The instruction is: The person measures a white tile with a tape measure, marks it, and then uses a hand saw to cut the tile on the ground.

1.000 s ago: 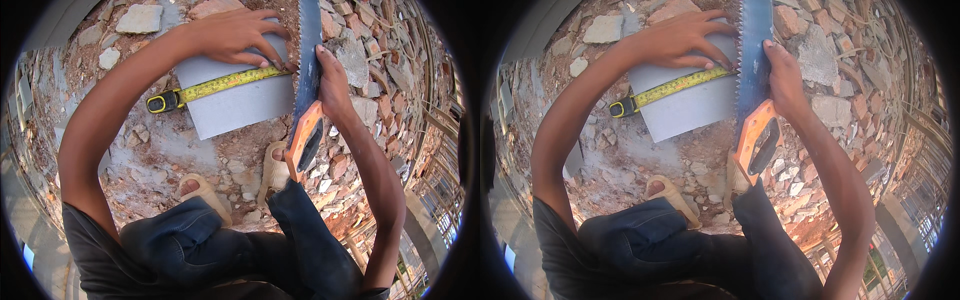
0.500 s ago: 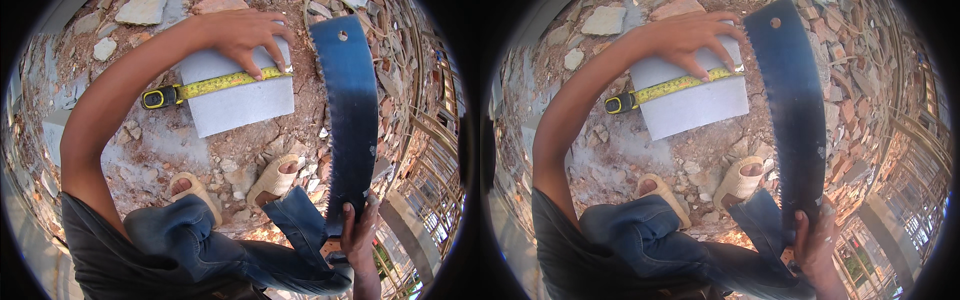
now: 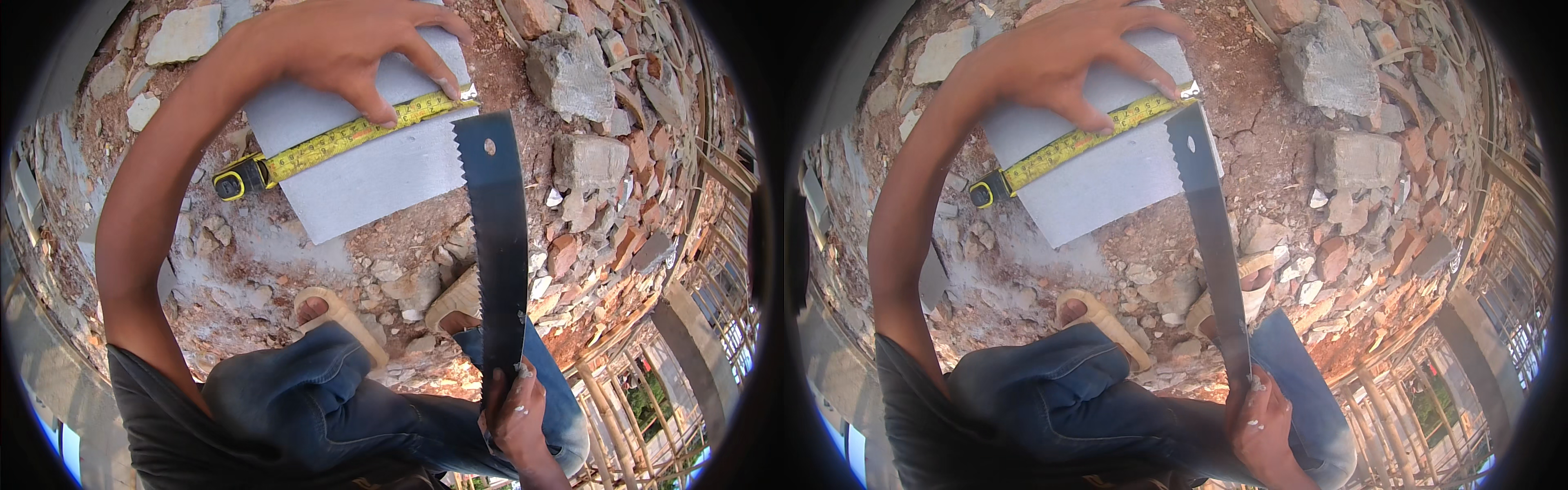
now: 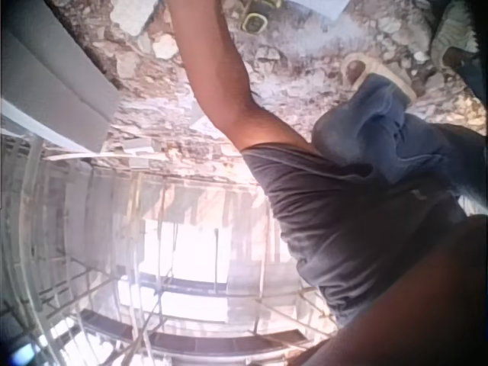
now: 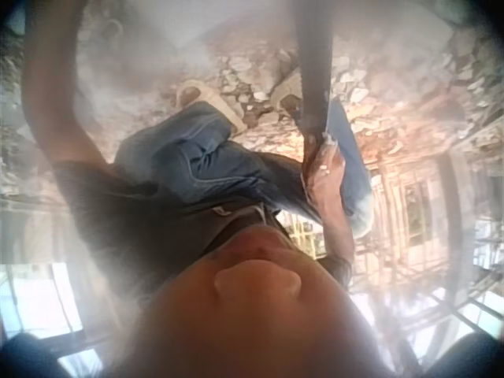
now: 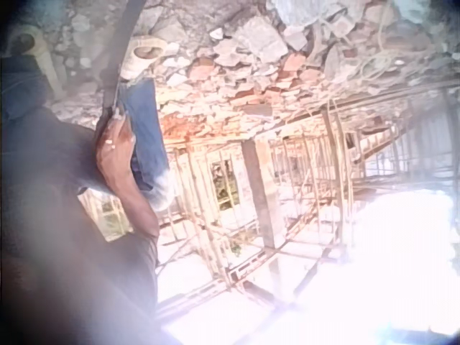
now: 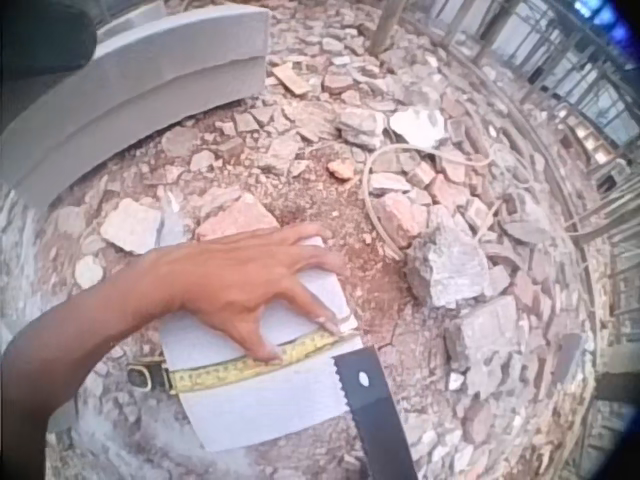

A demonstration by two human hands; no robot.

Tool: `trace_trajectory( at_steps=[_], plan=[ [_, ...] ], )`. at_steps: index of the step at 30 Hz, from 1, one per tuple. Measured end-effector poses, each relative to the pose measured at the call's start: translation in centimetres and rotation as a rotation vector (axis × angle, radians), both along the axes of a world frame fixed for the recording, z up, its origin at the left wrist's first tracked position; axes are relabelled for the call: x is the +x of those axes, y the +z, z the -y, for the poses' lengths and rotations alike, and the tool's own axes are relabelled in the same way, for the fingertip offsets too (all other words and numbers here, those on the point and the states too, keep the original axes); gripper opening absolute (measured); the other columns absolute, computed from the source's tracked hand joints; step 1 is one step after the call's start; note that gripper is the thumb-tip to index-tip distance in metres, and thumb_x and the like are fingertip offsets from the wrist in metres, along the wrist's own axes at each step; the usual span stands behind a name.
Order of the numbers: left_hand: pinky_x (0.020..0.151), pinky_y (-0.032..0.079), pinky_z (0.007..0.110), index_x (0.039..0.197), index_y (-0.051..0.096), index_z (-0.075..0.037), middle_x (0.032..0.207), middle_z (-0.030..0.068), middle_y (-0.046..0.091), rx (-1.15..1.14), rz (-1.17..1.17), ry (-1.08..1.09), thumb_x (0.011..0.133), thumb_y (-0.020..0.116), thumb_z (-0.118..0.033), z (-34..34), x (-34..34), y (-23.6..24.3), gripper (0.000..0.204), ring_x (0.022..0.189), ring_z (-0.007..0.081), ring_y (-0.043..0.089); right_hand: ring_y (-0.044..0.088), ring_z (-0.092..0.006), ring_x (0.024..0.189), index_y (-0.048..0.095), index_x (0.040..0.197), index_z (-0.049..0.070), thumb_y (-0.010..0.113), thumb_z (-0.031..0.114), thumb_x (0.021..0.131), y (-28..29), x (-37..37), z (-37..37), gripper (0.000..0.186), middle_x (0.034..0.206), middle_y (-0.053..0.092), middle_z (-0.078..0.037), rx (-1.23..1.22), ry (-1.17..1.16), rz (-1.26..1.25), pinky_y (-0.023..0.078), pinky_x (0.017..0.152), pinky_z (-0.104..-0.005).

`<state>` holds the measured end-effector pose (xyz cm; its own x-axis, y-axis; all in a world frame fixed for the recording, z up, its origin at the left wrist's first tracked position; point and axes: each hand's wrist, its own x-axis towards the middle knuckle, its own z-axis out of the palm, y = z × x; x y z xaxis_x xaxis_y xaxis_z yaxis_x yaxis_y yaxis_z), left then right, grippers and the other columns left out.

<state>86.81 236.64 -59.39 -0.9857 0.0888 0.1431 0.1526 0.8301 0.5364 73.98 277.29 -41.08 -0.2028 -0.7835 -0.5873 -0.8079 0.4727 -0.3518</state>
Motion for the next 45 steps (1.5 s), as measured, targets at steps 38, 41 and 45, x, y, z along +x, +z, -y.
trace_trajectory(
  at_steps=[38,41,45],
  plan=[
    [0.103,0.044,0.050,0.122,0.074,-0.022,0.143,0.0134,0.046,0.000,-0.009,0.015,0.064,0.076,-0.036,-0.1,-0.1,-0.4,0.060,0.135,0.0373,0.035,0.061,-0.0356,0.065,0.049,0.106,-0.009,0.060,-0.006,0.085,-1.4,-0.4,0.8,0.024,0.083,0.065,-0.020,0.023,0.164,-0.019,0.048,0.045,-0.0456],
    [0.103,0.044,0.050,0.122,0.074,-0.022,0.143,0.0134,0.046,0.048,-0.012,0.002,0.064,0.076,-0.037,-0.1,0.0,-0.2,0.060,0.135,0.0376,0.035,0.060,-0.0363,0.064,0.048,0.107,-0.009,0.060,-0.005,0.085,-1.3,-0.3,0.8,0.026,0.083,0.064,-0.020,0.067,0.156,-0.032,0.048,0.045,-0.0461],
    [0.105,0.042,0.051,0.122,0.074,-0.023,0.143,0.0138,0.046,0.001,-0.052,0.025,0.064,0.076,-0.038,-0.5,0.2,0.1,0.060,0.136,0.0387,0.034,0.060,-0.0356,0.063,0.046,0.106,-0.008,0.061,-0.004,0.084,-1.1,-0.5,1.0,0.027,0.083,0.062,-0.019,0.093,0.180,-0.037,0.047,0.042,-0.0456]
  ],
)
